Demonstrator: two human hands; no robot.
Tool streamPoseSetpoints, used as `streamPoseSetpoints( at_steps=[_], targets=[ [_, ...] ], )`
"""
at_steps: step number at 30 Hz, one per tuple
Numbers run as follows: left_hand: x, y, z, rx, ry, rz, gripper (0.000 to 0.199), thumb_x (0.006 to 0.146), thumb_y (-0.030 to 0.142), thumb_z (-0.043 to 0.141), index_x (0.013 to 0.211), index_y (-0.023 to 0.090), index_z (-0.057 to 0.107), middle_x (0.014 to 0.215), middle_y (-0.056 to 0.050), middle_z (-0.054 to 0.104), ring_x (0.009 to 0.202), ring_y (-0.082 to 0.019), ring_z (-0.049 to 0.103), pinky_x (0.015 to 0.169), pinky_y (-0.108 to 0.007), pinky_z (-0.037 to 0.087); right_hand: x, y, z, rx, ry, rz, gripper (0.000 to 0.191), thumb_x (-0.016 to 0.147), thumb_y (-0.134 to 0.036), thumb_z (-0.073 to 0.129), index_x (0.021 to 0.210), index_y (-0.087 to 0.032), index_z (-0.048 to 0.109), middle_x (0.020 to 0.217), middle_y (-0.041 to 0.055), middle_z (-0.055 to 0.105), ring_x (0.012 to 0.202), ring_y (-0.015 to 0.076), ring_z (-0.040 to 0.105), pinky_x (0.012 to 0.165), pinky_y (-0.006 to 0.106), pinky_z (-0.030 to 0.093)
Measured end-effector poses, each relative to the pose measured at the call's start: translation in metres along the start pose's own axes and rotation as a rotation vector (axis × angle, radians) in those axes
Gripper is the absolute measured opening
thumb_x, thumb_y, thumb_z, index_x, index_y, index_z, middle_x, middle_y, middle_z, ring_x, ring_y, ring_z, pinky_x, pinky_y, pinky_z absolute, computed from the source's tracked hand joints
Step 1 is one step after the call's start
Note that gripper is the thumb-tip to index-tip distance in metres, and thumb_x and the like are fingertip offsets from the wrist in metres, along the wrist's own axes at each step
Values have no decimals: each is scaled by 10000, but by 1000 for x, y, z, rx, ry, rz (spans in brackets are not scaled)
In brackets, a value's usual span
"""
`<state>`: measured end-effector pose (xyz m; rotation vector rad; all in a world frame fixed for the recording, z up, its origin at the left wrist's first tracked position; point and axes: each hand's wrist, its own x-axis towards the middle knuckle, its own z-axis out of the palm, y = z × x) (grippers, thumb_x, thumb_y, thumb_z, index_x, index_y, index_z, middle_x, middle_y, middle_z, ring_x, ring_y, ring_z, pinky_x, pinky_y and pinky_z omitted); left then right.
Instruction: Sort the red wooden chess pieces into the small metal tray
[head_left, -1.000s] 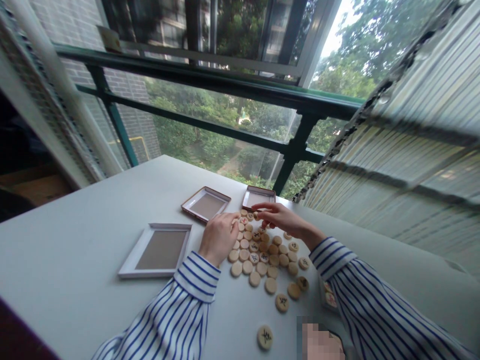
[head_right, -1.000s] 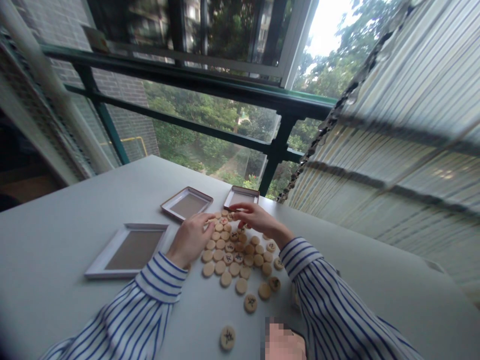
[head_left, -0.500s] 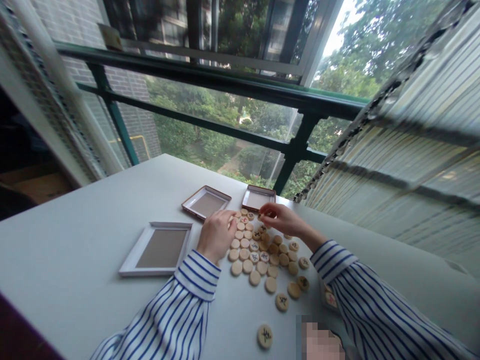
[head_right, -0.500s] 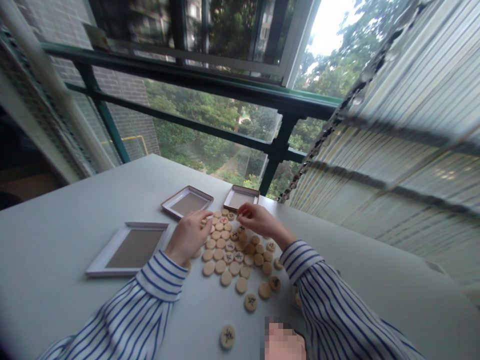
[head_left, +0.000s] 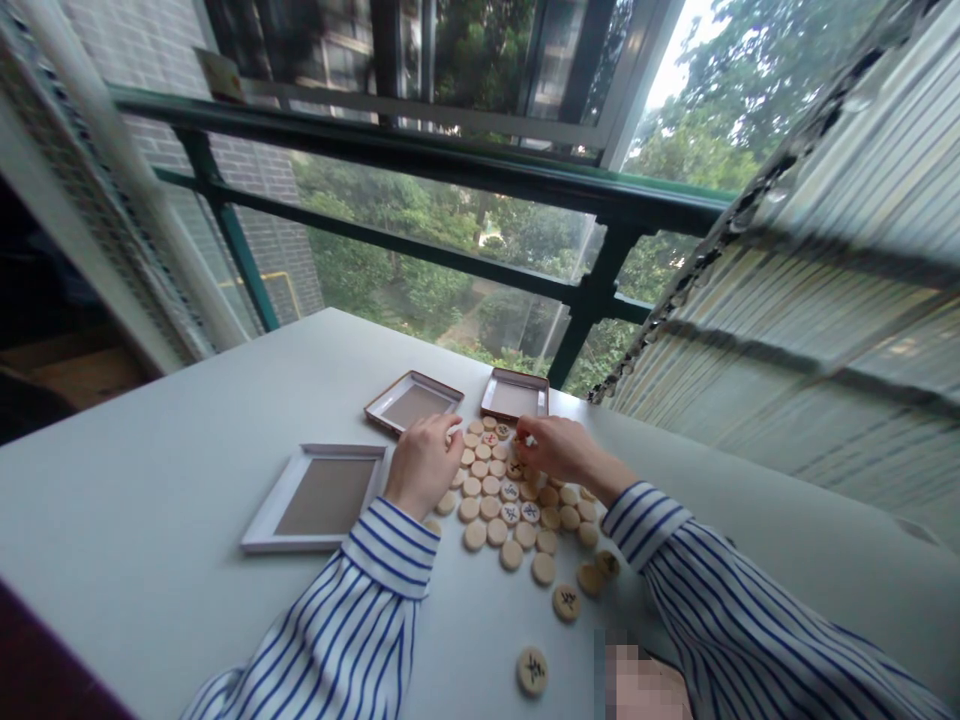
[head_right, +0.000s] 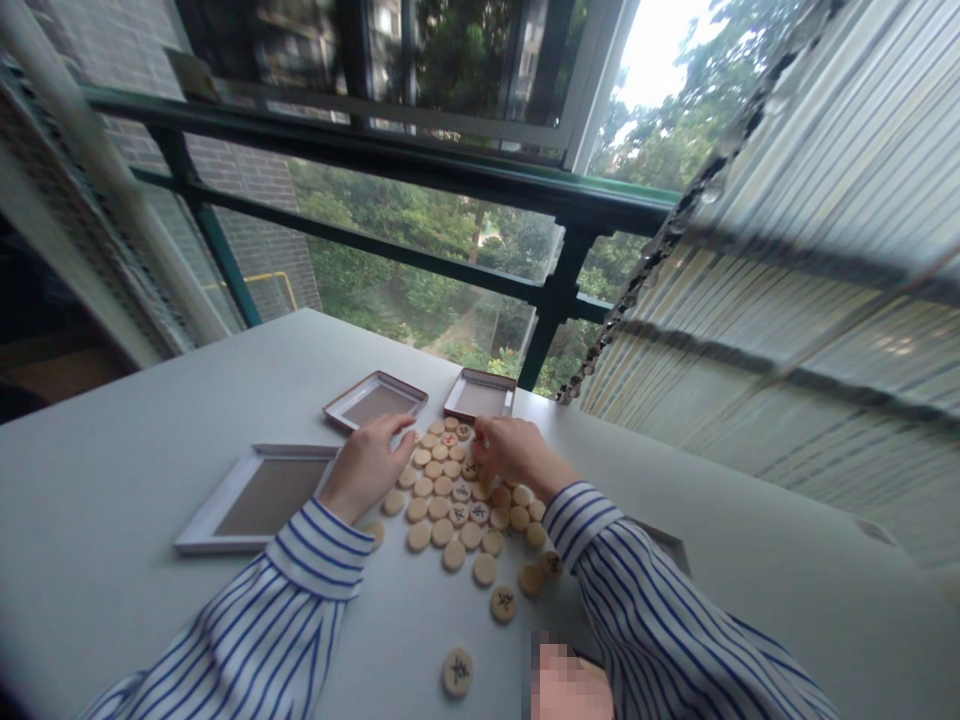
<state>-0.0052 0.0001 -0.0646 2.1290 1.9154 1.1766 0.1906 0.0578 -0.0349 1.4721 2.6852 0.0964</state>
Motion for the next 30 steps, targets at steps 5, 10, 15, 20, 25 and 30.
streamPoseSetpoints(
  at_steps=[5, 10, 15, 20, 25, 30],
  targets=[
    [-1, 0, 0, 4, -1, -4, 210, 788, 187, 460, 938, 155, 604, 913, -56, 656, 855, -195, 584, 793, -312, 451, 3, -5, -1, -39, -35, 31, 252, 813, -340, 406, 943, -234, 593, 909, 64, 653, 796, 200, 592, 603, 261, 354],
    [-1, 0, 0, 10, 3, -2, 214, 793, 193, 459, 945, 157, 605, 915, -57, 658, 858, -198, 584, 794, -317, 453, 4, -7, -4, -42, -40, 31, 255, 809, -344, 422, 911, -222, 622, 909, 76, 657, 806, 206, 600, 603, 260, 366],
    [-1, 0, 0, 23, 7, -6, 211, 793, 192, 460, 944, 164, 604, 919, -56, 658, 865, -196, 588, 801, -319, 453, 6, -8, -10, -44, -14, 38, 253, 817, -345, 418, 883, -215, 625, 901, 71, 652, 806, 199, 593, 603, 251, 368],
    [-1, 0, 1, 23, 11, 4, 210, 796, 187, 454, 942, 159, 602, 921, -57, 655, 868, -193, 585, 801, -315, 452, 14, -5, -14, -58, 57, 69, 294, 860, -287, 338, 1005, -210, 581, 1015, 74, 614, 878, 197, 572, 650, 261, 374],
    [-1, 1, 1, 23, 11, -5, 211, 797, 187, 454, 941, 154, 604, 925, -56, 656, 873, -201, 583, 805, -327, 451, 25, -2, -8, -73, 34, 98, 284, 847, -288, 385, 1031, -205, 585, 1047, 87, 602, 901, 202, 573, 679, 267, 389],
    [-1, 1, 1, 23, 12, -6, 204, 792, 184, 460, 933, 164, 607, 925, -56, 658, 875, -197, 587, 809, -317, 449, 31, 0, -4, -90, -6, 105, 276, 858, -261, 367, 958, -200, 617, 990, 98, 622, 888, 203, 579, 672, 271, 393]
  ],
)
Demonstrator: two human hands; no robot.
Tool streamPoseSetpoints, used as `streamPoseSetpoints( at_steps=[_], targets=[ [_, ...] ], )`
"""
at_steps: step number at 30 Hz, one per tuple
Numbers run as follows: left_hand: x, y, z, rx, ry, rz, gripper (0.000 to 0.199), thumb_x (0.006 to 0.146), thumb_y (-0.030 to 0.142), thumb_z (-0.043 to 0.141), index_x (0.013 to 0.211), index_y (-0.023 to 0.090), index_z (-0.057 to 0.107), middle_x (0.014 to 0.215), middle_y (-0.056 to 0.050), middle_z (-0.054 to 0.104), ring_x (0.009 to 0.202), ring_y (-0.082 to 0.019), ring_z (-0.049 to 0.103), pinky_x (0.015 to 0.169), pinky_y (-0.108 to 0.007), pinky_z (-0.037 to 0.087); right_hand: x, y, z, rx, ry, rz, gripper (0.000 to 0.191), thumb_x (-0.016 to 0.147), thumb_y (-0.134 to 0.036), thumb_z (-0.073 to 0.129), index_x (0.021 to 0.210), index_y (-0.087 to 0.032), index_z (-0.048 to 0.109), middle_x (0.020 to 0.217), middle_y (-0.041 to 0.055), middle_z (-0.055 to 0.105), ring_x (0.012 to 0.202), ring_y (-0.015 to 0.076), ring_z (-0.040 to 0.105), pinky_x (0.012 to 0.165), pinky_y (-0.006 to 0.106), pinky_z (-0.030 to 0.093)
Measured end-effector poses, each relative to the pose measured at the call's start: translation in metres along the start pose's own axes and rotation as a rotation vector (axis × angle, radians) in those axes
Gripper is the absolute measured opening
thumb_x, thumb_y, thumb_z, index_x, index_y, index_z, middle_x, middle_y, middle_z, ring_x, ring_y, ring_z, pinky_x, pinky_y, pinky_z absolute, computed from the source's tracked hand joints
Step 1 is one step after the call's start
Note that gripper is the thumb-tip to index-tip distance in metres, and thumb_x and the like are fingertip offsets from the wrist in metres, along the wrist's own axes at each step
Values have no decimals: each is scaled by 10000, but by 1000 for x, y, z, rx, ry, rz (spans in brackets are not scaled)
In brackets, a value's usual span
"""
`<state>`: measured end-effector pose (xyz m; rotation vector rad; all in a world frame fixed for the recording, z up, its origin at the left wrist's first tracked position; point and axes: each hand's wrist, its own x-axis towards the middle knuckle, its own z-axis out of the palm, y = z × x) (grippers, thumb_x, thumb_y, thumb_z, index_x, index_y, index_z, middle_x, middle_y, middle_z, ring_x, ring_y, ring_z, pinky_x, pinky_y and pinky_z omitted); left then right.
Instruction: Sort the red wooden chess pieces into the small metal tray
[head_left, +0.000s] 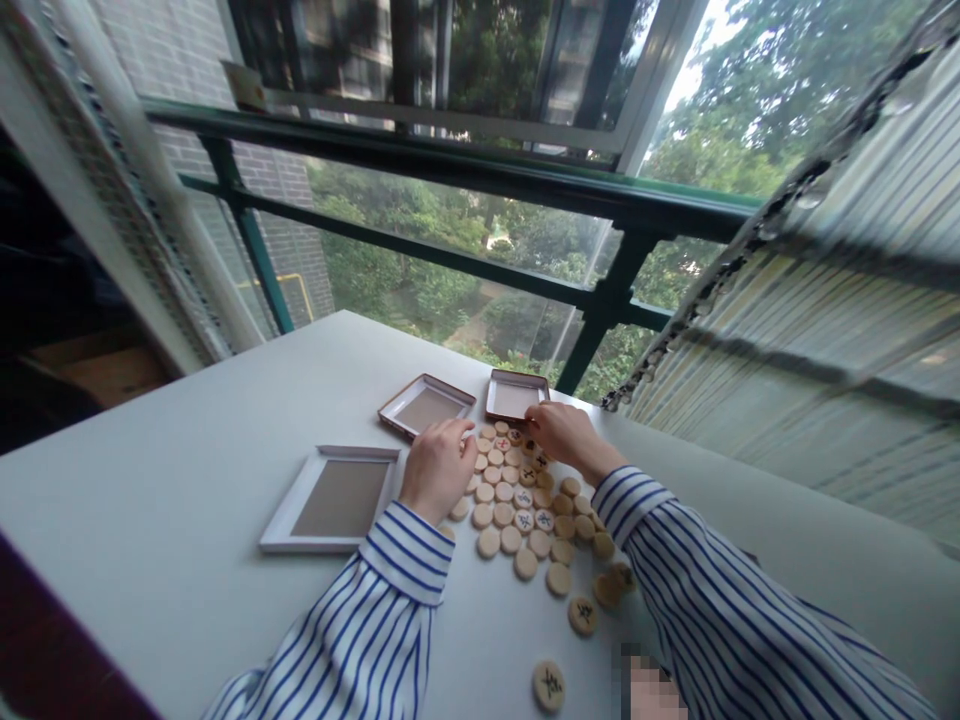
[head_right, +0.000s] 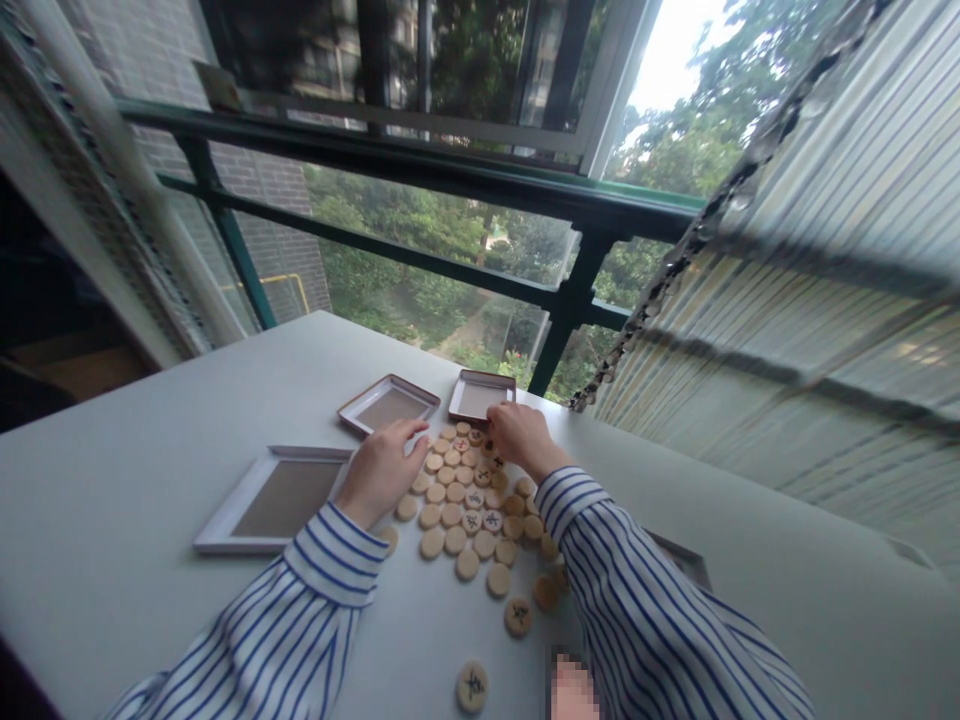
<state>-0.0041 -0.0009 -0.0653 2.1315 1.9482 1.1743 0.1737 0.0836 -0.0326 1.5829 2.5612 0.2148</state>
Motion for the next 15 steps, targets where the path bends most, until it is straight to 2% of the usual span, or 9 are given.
streamPoseSetpoints(
  at_steps=[15],
  targets=[
    [-1, 1, 1, -1, 1, 2, 206, 797, 178, 459, 944, 152, 601, 926, -56, 654, 876, -193, 582, 817, -319, 445, 11, -6, 0, -9, 23, 0, 298, 867, -247, 339, 974, -203, 613, 983, 97, 621, 889, 217, 581, 668, 286, 402]
  ],
)
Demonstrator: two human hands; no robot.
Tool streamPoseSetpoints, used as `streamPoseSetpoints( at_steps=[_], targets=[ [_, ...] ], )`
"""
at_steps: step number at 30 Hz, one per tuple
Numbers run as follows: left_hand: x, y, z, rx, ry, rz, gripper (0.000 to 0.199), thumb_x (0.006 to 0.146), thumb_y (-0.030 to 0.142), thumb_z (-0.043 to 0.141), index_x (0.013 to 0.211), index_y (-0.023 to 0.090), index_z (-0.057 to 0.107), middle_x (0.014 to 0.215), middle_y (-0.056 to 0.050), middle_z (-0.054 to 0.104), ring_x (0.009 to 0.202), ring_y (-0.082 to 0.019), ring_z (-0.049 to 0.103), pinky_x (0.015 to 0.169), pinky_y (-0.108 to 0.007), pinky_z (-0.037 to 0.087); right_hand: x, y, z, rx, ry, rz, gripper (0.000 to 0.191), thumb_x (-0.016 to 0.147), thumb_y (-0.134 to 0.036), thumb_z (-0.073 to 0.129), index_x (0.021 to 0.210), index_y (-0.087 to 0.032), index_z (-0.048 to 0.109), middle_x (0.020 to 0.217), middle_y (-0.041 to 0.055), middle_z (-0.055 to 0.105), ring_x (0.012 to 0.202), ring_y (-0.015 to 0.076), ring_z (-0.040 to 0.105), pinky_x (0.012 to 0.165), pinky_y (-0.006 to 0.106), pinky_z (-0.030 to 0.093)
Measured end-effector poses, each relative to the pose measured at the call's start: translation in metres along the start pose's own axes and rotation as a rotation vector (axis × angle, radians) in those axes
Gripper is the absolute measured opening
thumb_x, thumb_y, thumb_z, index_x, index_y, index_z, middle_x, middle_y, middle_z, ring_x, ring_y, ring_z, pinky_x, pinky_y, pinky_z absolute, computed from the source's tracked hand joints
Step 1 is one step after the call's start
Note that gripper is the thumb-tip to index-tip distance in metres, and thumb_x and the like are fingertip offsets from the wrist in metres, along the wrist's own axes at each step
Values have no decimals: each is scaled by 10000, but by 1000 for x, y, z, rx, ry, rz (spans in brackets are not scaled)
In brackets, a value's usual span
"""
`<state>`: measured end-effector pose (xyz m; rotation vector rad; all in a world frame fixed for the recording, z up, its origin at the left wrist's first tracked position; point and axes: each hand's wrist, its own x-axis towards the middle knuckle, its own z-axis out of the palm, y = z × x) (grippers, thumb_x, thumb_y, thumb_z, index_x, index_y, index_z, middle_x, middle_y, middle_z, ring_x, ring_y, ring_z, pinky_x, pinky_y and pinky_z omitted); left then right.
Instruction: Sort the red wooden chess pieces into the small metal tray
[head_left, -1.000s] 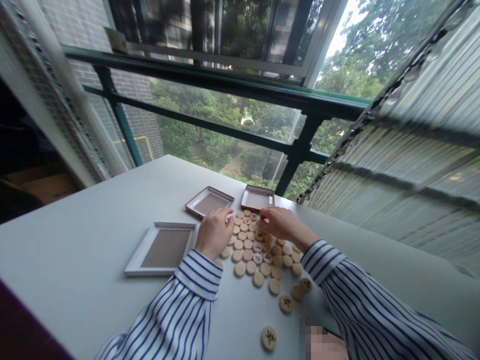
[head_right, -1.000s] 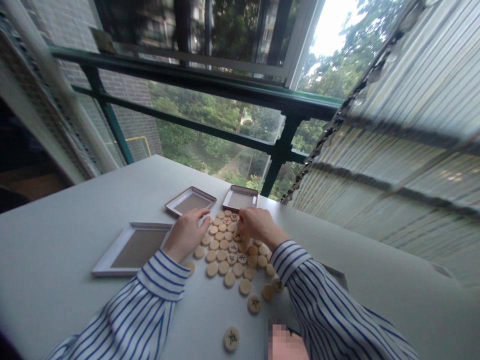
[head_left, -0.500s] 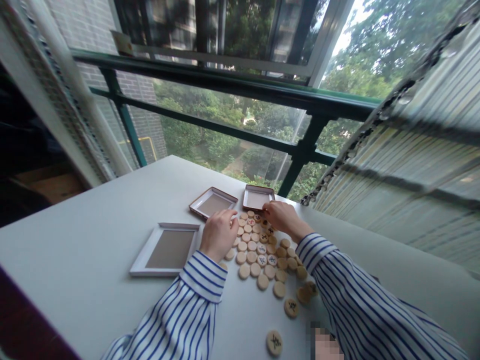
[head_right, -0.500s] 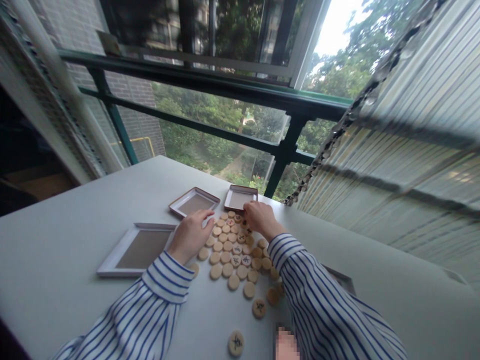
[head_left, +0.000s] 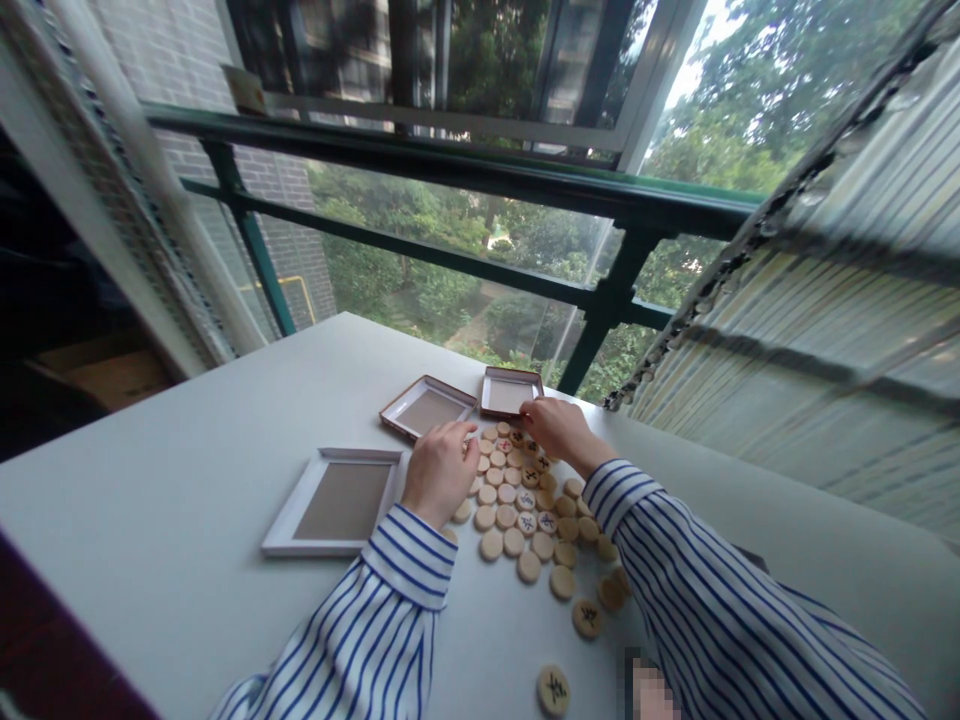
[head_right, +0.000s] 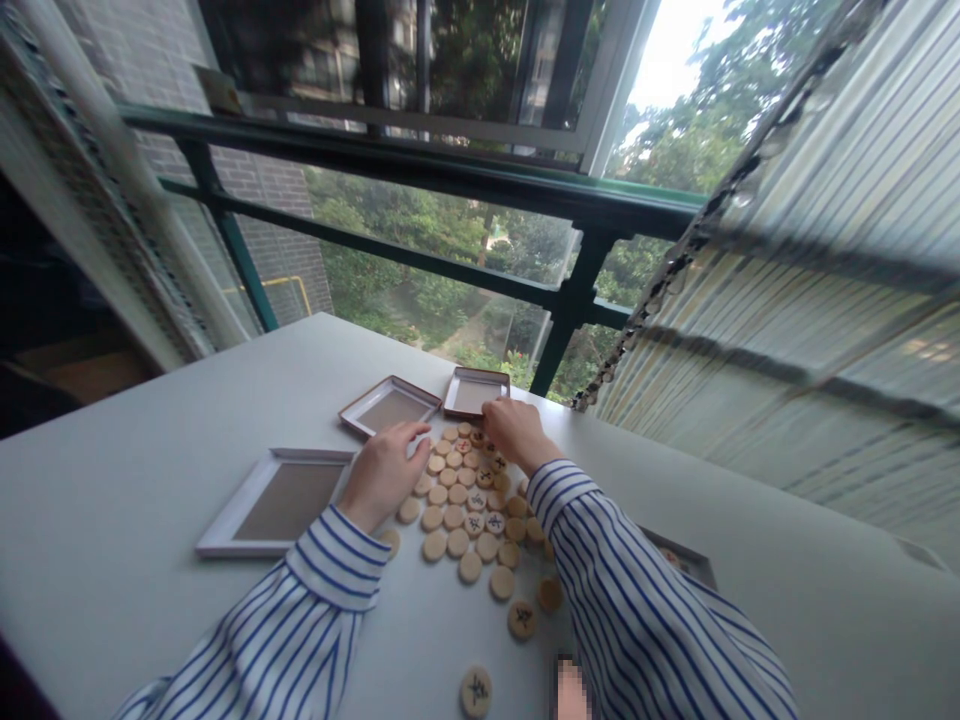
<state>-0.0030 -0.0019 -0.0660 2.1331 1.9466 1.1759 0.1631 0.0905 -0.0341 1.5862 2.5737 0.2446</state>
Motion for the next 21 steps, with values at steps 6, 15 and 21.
streamPoseSetpoints(
  at_steps=[6, 15, 21],
  targets=[
    [1, 0, -1, 21, -13, -9, 209, 795, 181, 459, 942, 159, 607, 923, -56, 659, 872, -199, 586, 812, -324, 448, 0, -2, -2, 4, 4, 6, 295, 877, -269, 335, 998, -212, 598, 1001, 94, 607, 889, 213, 581, 678, 289, 400],
    [1, -1, 0, 33, -32, -19, 212, 795, 177, 461, 948, 159, 607, 931, -58, 660, 875, -202, 587, 817, -326, 447, -11, -11, -14, 54, 31, -98, 314, 882, -302, 330, 1052, -236, 585, 1081, 70, 584, 906, 184, 569, 696, 253, 387],
    [1, -1, 1, 35, -41, -13, 219, 802, 181, 454, 957, 148, 605, 944, -62, 657, 879, -206, 583, 812, -332, 450, -8, -21, -14, 73, -5, -161, 284, 843, -319, 398, 1009, -232, 611, 980, 79, 637, 882, 200, 583, 677, 255, 394]
  ],
)
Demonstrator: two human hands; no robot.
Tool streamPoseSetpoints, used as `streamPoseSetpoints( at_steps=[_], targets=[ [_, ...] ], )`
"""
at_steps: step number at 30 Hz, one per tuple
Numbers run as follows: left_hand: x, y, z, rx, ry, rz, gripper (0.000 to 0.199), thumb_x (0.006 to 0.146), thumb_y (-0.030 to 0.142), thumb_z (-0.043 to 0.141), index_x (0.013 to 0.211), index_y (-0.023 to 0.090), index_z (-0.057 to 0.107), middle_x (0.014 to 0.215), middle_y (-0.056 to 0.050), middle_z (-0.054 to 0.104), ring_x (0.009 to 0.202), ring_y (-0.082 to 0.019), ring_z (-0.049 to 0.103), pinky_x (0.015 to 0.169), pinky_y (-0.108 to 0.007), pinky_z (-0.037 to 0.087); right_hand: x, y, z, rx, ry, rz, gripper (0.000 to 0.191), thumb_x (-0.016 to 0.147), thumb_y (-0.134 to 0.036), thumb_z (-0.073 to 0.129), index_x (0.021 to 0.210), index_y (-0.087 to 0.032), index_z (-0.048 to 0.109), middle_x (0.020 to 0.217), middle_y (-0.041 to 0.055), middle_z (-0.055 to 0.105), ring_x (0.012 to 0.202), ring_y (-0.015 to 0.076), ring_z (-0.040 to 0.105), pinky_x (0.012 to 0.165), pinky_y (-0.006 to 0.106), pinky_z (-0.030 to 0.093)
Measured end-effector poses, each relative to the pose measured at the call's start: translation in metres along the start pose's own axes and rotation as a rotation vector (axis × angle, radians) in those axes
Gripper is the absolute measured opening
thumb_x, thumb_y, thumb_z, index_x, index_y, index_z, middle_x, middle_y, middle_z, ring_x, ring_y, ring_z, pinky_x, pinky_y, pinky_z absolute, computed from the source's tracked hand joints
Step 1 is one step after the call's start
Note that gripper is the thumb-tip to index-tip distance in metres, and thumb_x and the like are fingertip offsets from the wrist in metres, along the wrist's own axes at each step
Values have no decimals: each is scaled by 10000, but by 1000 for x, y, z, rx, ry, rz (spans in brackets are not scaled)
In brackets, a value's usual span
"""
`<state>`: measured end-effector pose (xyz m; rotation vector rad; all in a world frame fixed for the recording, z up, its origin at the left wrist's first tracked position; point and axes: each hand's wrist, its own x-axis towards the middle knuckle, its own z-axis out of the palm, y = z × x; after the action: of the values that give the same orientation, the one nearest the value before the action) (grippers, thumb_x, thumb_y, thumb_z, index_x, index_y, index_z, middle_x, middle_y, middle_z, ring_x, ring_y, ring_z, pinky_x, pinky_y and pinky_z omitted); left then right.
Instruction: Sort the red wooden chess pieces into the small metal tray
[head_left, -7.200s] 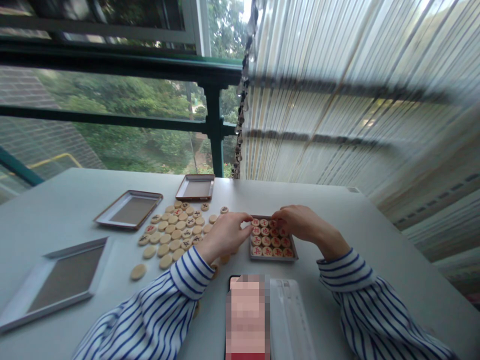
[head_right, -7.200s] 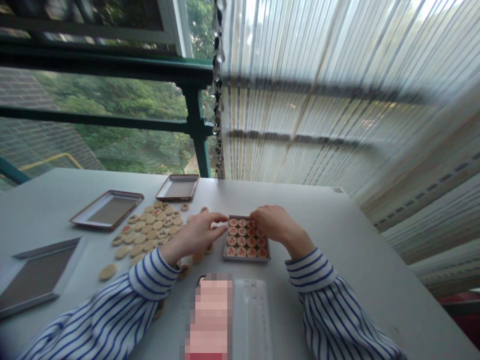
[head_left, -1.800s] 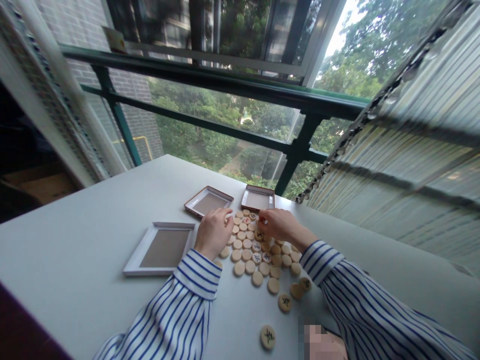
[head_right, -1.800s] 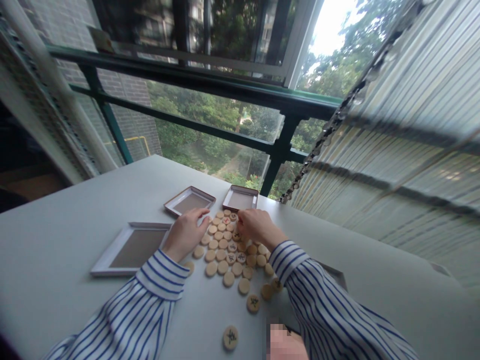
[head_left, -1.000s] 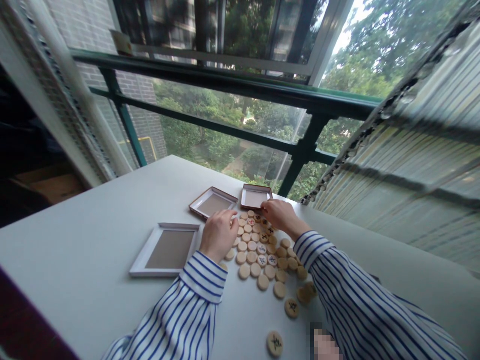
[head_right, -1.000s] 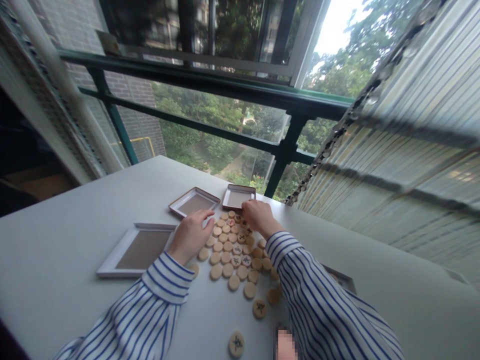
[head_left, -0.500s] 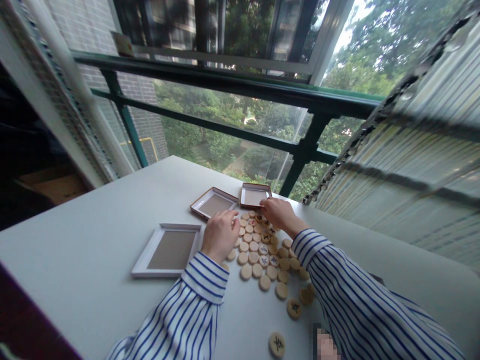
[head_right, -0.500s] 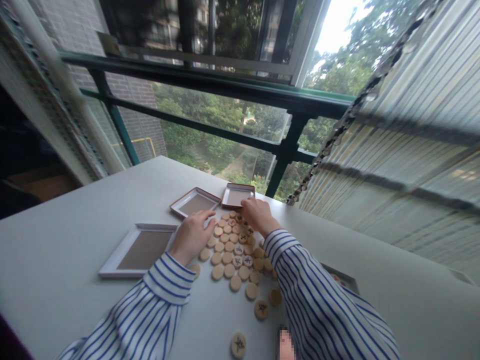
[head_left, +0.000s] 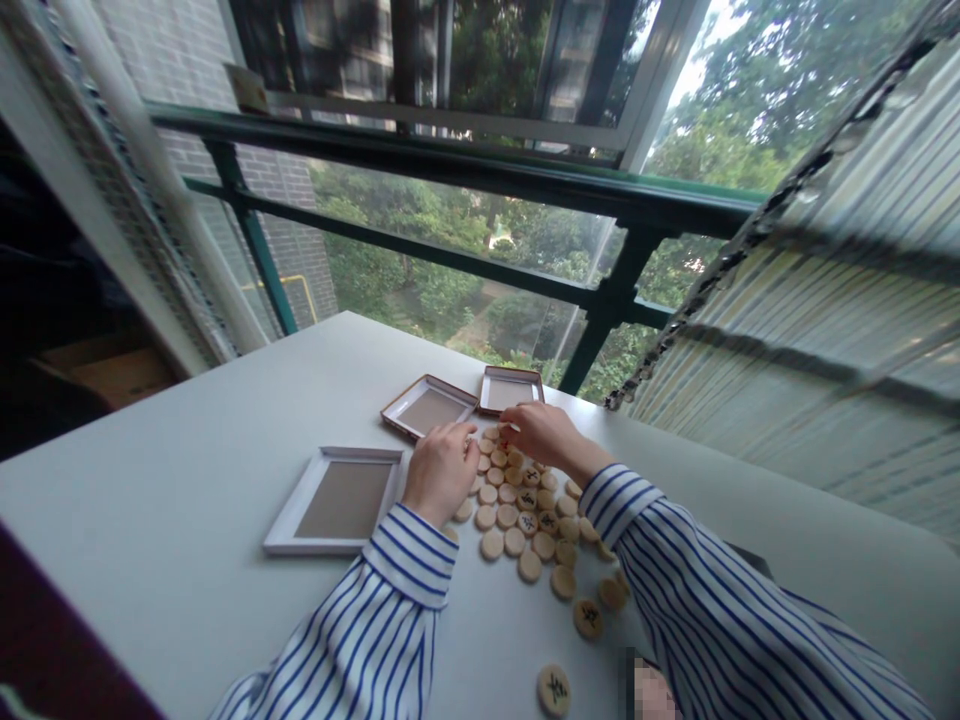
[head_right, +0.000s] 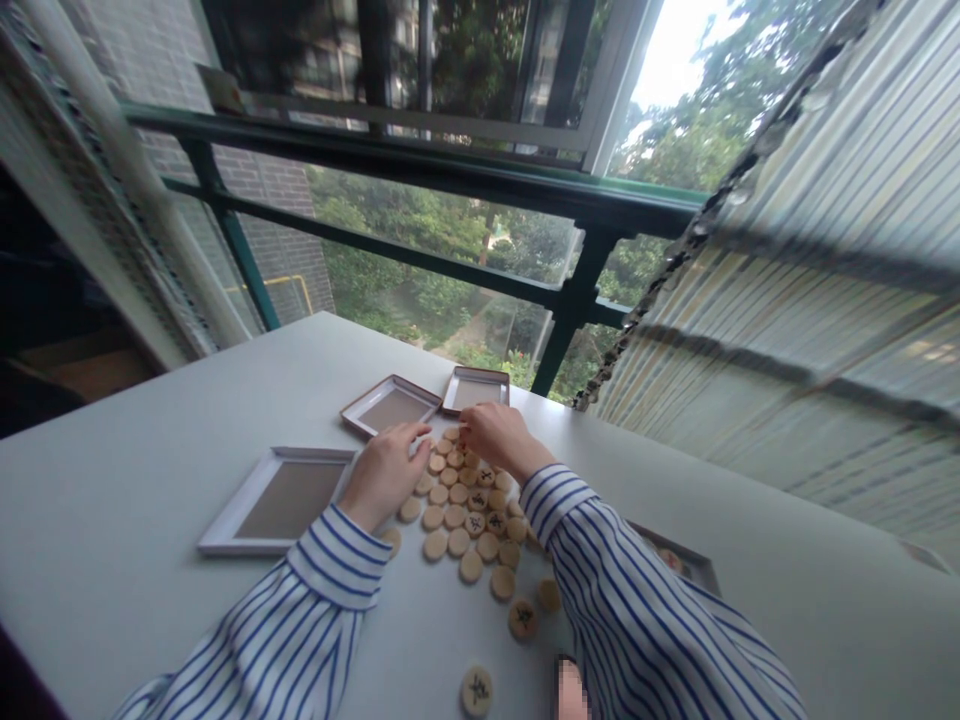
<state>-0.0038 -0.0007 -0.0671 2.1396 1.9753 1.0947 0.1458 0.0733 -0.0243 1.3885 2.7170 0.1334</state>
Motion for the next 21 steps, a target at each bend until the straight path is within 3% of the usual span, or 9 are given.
streamPoseSetpoints(
  at_steps=[12, 21],
  targets=[
    [0, 0, -1, -14, 0, 0, 217, 801, 176, 456, 958, 149, 604, 944, -58, 655, 880, -200, 579, 818, -326, 443, 8, -4, 3, -24, -59, 76, 293, 826, -304, 411, 915, -183, 663, 896, 136, 663, 807, 229, 621, 663, 289, 424],
    [1, 2, -2, -18, -11, -10, 220, 803, 181, 456, 958, 144, 607, 946, -60, 657, 878, -212, 578, 813, -344, 446, 11, -5, 8, 68, 16, 95, 278, 792, -253, 436, 864, -142, 680, 861, 169, 666, 819, 266, 618, 682, 328, 426]
  ],
)
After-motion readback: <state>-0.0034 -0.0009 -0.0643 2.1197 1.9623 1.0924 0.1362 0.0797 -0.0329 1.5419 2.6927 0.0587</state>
